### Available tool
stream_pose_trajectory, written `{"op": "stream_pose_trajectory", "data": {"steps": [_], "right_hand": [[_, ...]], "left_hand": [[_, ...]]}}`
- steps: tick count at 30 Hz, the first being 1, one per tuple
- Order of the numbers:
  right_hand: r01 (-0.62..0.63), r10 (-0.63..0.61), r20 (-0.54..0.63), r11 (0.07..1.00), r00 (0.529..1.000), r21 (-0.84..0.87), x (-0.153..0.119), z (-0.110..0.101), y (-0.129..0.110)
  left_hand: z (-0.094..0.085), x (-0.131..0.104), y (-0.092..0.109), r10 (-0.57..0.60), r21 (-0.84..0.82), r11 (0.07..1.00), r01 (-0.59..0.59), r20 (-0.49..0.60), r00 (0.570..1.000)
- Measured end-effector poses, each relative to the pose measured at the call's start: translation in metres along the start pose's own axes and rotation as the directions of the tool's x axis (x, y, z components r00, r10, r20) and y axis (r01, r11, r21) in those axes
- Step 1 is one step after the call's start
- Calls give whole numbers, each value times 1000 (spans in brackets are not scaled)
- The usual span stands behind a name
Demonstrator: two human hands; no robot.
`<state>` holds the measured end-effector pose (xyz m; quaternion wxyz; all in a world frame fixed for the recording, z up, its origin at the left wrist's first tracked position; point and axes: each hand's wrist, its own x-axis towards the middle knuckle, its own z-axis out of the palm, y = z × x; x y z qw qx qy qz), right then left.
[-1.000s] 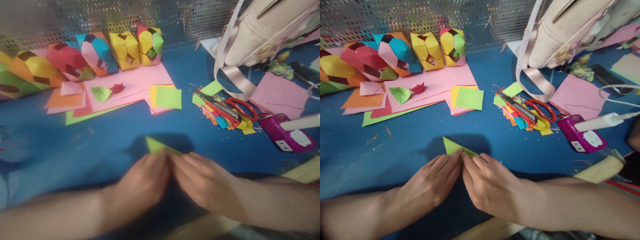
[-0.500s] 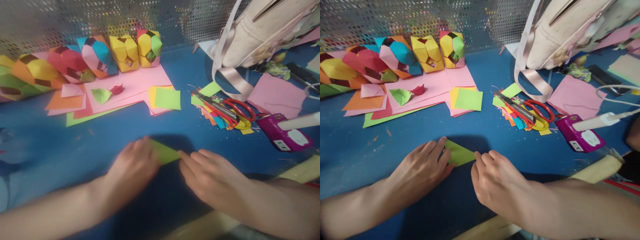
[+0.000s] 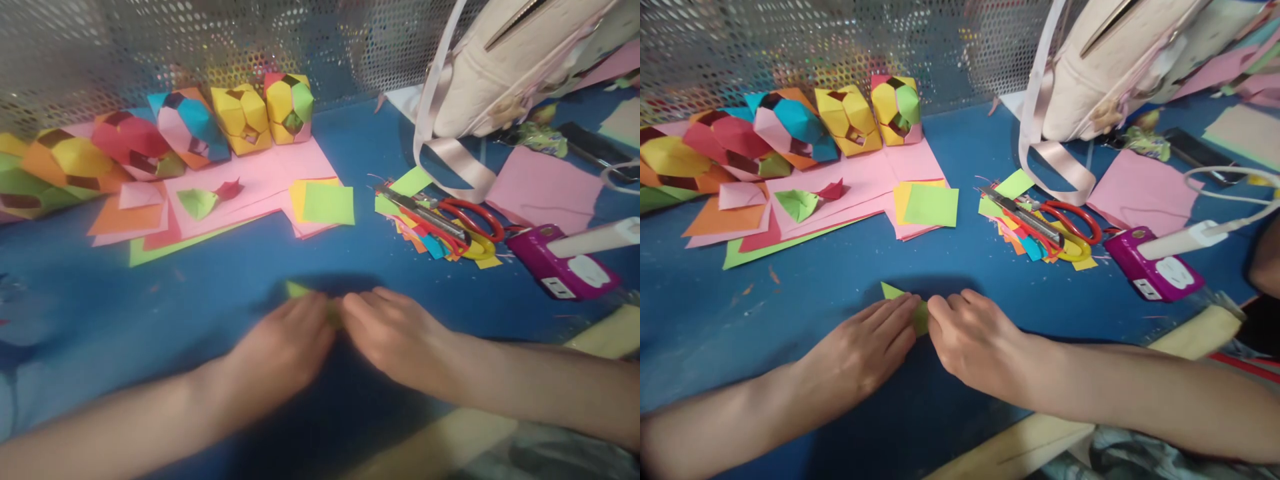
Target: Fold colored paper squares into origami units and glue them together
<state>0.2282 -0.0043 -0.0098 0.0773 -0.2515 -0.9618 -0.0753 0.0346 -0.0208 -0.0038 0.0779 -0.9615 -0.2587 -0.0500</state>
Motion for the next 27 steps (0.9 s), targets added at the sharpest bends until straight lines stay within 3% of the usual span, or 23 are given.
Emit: {"op": "stream_pose_trajectory", "data": {"steps": [4,8,11,14,18,20,23,25,27], "right_hand": [[10,-10,51,1000,999,1,-4,-4,2],[8,-11,38,998,999,66,-7,-12,13],[-64,64,4,984,998,165,-6,-16,23],[-103,107,-5,965,994,242,-4,-14,26],[-75,86,-29,960,996,271,1,2,28],[-86,120,-90,945,989,316,6,10,31],[-139,261,-159,833,952,535,13,14,34],[-205,404,-123,675,906,709,18,14,34],[-284,524,-14,484,851,828,22,13,32]], "left_hand": [[-2,-5,-11,-103,118,989,93,77,992],[3,-11,-28,-173,51,984,170,59,983],[4,-13,-37,-255,-42,966,255,-7,967],[-3,-14,-39,-273,-204,945,257,-58,960],[-15,-12,-35,-223,-449,859,248,110,969],[-15,-9,-34,-231,-525,809,264,130,964],[-6,-5,-34,-359,-624,707,332,88,929],[1,-3,-34,-482,-670,625,401,73,873],[4,-1,-33,-590,-698,560,447,43,806]]}}
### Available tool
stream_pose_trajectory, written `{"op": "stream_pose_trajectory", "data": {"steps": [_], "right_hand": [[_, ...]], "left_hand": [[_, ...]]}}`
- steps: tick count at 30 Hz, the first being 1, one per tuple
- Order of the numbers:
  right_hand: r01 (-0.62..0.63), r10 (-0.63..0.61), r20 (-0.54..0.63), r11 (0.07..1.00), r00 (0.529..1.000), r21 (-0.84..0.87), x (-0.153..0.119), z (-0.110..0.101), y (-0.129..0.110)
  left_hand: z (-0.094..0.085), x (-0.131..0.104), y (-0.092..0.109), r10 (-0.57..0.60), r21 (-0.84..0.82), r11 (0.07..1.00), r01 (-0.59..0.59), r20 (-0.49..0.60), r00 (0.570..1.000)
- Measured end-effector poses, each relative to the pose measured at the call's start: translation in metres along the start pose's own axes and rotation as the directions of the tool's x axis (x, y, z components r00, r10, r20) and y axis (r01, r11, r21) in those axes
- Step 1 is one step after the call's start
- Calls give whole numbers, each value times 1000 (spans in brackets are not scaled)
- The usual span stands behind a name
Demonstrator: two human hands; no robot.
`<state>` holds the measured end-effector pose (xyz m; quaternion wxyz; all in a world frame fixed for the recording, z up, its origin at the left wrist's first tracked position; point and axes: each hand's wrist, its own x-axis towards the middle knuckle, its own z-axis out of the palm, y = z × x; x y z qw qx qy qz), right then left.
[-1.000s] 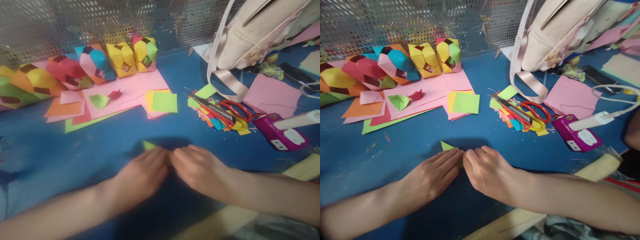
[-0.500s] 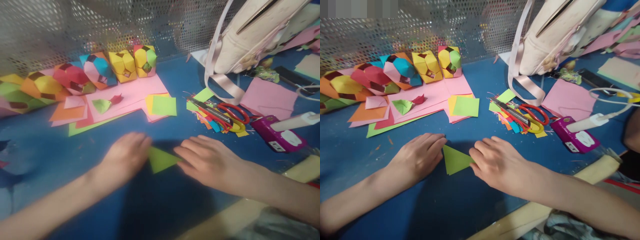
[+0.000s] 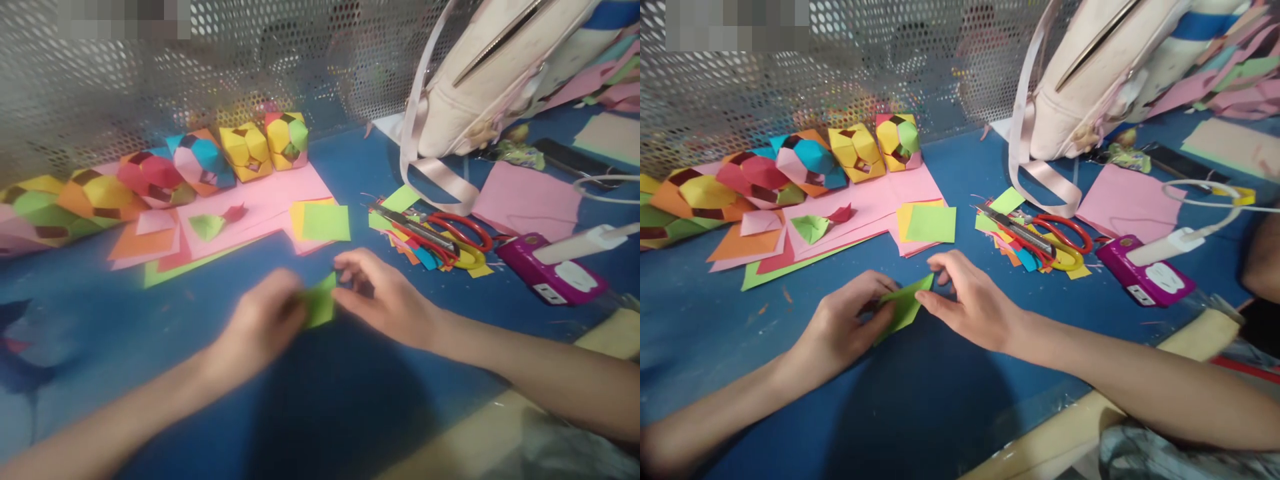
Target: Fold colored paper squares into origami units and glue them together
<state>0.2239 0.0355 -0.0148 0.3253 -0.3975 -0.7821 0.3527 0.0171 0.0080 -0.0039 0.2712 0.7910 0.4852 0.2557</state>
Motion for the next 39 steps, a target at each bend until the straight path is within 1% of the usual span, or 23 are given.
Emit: {"op": "stream_pose_trajectory", "data": {"steps": [2,3,5,10,13,14,16,19,21,23,26,30,32,34,37,39], "right_hand": [[-163,160,28,976,987,146,1,4,-3],[-222,215,57,953,975,206,1,6,-4],[-285,267,99,915,958,286,1,10,-6],[-249,240,67,910,968,332,3,14,0],[-231,234,24,928,972,293,6,13,11],[-212,218,5,941,976,265,7,12,15],[-135,143,-23,970,990,203,9,9,22],[48,-45,-35,996,998,74,9,7,28],[160,-161,-24,987,987,-17,7,6,30],[222,-223,-4,971,975,-85,6,6,30],[286,-288,10,947,958,-147,6,7,29],[403,-385,118,885,915,-233,6,7,29],[461,-433,159,843,888,-278,6,6,29],[509,-479,173,791,861,-341,6,5,28],[538,-516,184,713,837,-450,6,4,27],[561,-533,212,669,819,-488,5,2,26]], "left_hand": [[3,0,0,-40,-44,998,36,-83,996],[5,0,1,-53,-73,996,45,-105,993],[9,-1,1,-77,-146,988,58,-123,990],[17,-6,-3,-102,-317,947,47,-158,982],[18,-6,-8,-106,-326,944,51,-153,982],[17,-5,-9,-88,-294,955,39,-155,984],[15,-1,-12,-15,-171,985,-14,-171,985],[12,6,-18,97,54,995,-90,-165,982],[9,10,-21,119,146,984,-98,-137,984],[6,12,-24,124,198,975,-102,-101,987],[3,13,-27,142,228,966,-124,-66,988],[-4,16,-31,166,206,964,-168,26,986],[-8,17,-33,163,176,968,-176,85,983],[-11,19,-35,156,143,974,-175,132,979],[-15,21,-36,143,99,982,-162,175,974],[-17,21,-37,132,74,986,-149,200,971]]}}
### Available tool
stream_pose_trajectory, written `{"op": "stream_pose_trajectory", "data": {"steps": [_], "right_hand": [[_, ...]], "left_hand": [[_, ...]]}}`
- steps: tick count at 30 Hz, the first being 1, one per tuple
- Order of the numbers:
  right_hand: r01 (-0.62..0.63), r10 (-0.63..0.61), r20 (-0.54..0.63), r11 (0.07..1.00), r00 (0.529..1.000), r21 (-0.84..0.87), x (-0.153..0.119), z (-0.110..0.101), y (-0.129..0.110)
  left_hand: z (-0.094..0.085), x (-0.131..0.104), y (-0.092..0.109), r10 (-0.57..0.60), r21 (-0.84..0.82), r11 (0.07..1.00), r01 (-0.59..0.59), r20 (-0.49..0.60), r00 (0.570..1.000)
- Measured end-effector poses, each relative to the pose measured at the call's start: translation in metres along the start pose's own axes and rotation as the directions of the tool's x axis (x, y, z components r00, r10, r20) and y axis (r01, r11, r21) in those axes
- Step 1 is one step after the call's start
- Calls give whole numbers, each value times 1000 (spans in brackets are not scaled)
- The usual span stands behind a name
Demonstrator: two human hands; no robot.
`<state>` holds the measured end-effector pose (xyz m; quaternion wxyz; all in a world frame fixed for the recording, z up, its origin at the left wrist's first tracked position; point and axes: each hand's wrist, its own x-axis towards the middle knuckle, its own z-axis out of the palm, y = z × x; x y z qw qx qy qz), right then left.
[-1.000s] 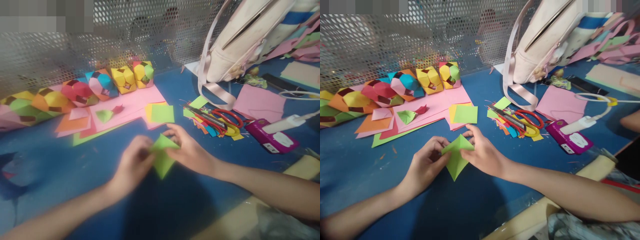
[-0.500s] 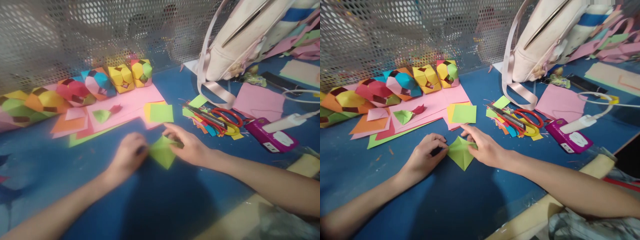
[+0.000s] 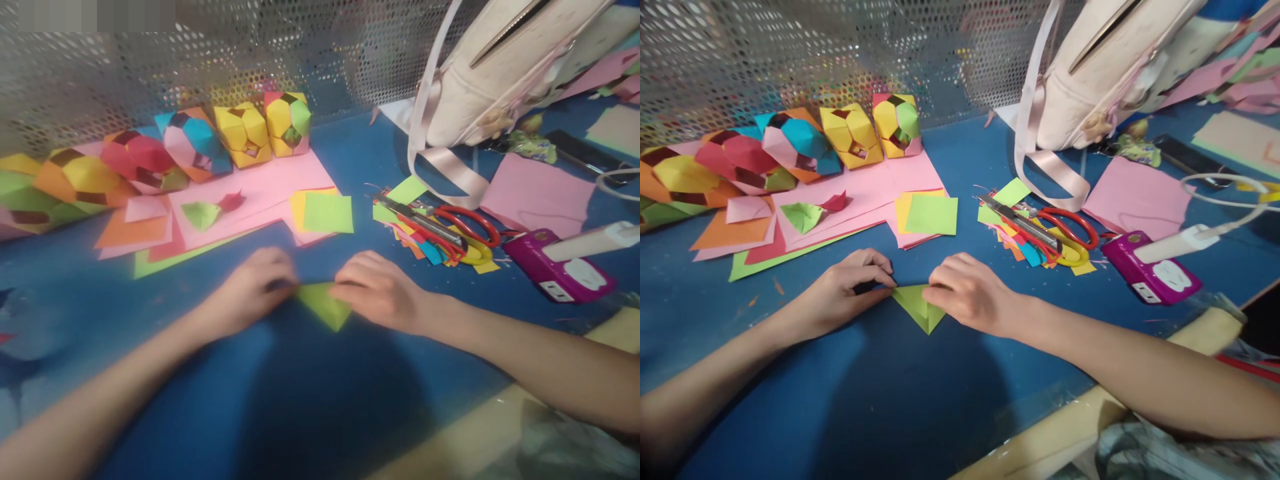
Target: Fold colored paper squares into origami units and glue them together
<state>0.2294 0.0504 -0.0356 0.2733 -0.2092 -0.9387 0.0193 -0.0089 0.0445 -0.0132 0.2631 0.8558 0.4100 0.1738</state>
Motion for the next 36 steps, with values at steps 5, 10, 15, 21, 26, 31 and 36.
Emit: {"op": "stream_pose_trajectory", "data": {"steps": [5,10,15,21,26,31,36], "right_hand": [[134,-127,67,985,990,-112,1,-7,-4],[251,-234,110,949,966,-189,2,-13,-8],[267,-244,138,948,960,-176,-1,-13,-7],[282,-258,155,946,954,-160,-4,-13,-8],[273,-247,154,945,957,-178,-4,-13,-11],[278,-248,179,947,952,-164,-2,-17,-13],[272,-237,212,950,948,-155,-1,-20,-14]], "left_hand": [[-3,1,-2,9,-52,999,-6,48,999],[-3,1,-4,8,-63,998,-5,51,999],[-4,1,-4,9,-71,997,-5,54,998],[-6,2,-3,-7,-59,998,12,73,997],[-7,3,-3,-6,-61,998,11,82,997],[-7,2,-5,8,-65,998,-2,88,996],[-7,3,-4,3,-62,998,2,89,996]]}}
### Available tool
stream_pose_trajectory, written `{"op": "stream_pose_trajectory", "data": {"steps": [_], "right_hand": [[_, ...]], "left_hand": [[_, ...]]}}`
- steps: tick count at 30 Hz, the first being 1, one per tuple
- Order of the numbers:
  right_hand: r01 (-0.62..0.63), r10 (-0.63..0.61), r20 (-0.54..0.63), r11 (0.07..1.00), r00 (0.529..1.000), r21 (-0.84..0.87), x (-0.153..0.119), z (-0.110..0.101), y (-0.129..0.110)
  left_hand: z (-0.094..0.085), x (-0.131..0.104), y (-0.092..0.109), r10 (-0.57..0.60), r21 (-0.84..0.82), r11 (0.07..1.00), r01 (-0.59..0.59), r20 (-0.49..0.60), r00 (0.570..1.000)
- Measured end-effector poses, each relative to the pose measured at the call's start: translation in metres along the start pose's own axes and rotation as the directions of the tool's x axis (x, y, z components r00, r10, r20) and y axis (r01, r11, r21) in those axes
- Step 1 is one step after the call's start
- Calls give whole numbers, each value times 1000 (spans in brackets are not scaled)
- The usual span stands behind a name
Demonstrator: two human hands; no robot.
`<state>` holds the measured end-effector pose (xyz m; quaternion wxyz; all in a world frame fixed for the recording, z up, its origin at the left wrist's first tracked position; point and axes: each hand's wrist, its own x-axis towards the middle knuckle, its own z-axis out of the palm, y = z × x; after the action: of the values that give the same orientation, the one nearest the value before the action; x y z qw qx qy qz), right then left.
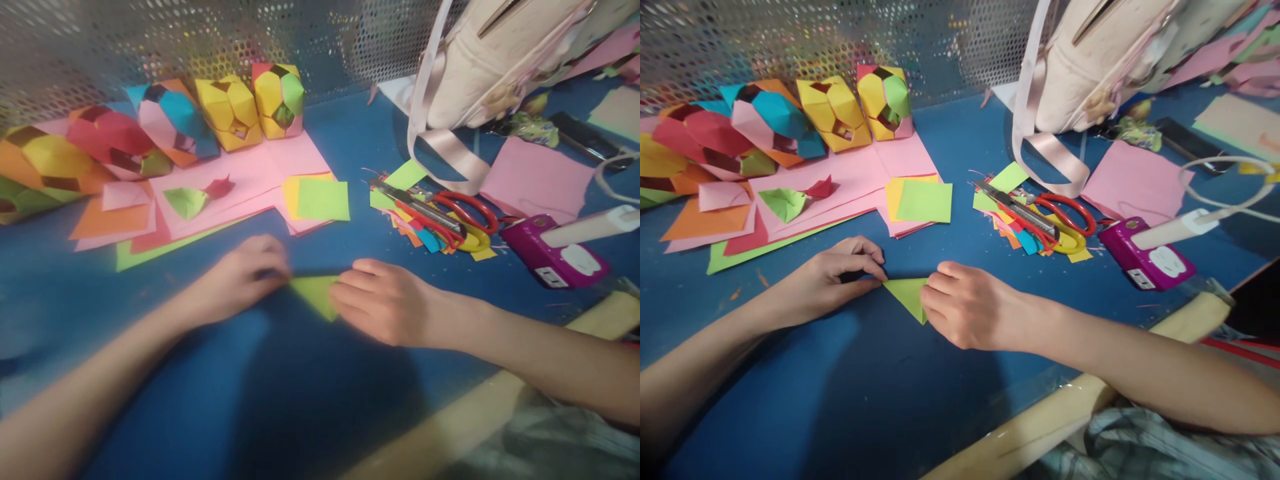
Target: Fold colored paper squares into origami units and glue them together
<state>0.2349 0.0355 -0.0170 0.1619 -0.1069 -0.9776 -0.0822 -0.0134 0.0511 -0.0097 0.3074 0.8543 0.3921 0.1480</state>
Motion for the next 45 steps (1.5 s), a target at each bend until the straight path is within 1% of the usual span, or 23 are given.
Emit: {"op": "stream_pose_trajectory", "data": {"steps": [5,11,15,19,23,26,29,34,36,39,40,42,43,45], "right_hand": [[-17,15,60,999,998,31,-2,-2,-2],[-22,21,25,998,999,53,-4,1,-5],[-23,22,25,999,999,44,-4,1,-6],[-38,35,60,998,998,49,-7,-2,-9],[-61,56,113,997,992,44,-8,-9,-14],[-67,66,143,998,987,1,-6,-13,-18],[-61,68,145,997,987,-52,-5,-13,-22],[-52,68,173,994,983,-95,-5,-11,-26],[-47,66,185,994,981,-102,-6,-11,-27],[-40,58,165,993,985,-109,-7,-11,-28],[-39,56,158,993,986,-112,-7,-11,-29],[-35,54,160,992,986,-117,-7,-11,-30],[-33,53,171,992,984,-118,-7,-11,-30],[-31,54,197,992,979,-120,-7,-11,-31]], "left_hand": [[0,1,2,-10,-9,1000,10,-8,1000],[1,0,2,-25,-16,1000,25,-1,1000],[3,0,0,-19,-10,1000,19,-13,1000],[7,-1,1,-10,22,1000,11,-47,999],[9,-1,3,10,92,996,-1,-95,995],[9,-2,6,1,98,995,11,-115,993],[12,-3,12,-6,109,994,19,-124,992],[23,-1,14,39,289,957,22,-205,978],[23,1,11,34,286,958,31,-219,975],[19,0,6,12,255,966,46,-222,975],[19,-1,7,16,265,963,52,-247,969],[20,-5,12,64,303,952,40,-327,943],[23,-7,18,123,333,943,12,-382,916],[31,-12,31,207,354,932,-76,-348,914]]}}
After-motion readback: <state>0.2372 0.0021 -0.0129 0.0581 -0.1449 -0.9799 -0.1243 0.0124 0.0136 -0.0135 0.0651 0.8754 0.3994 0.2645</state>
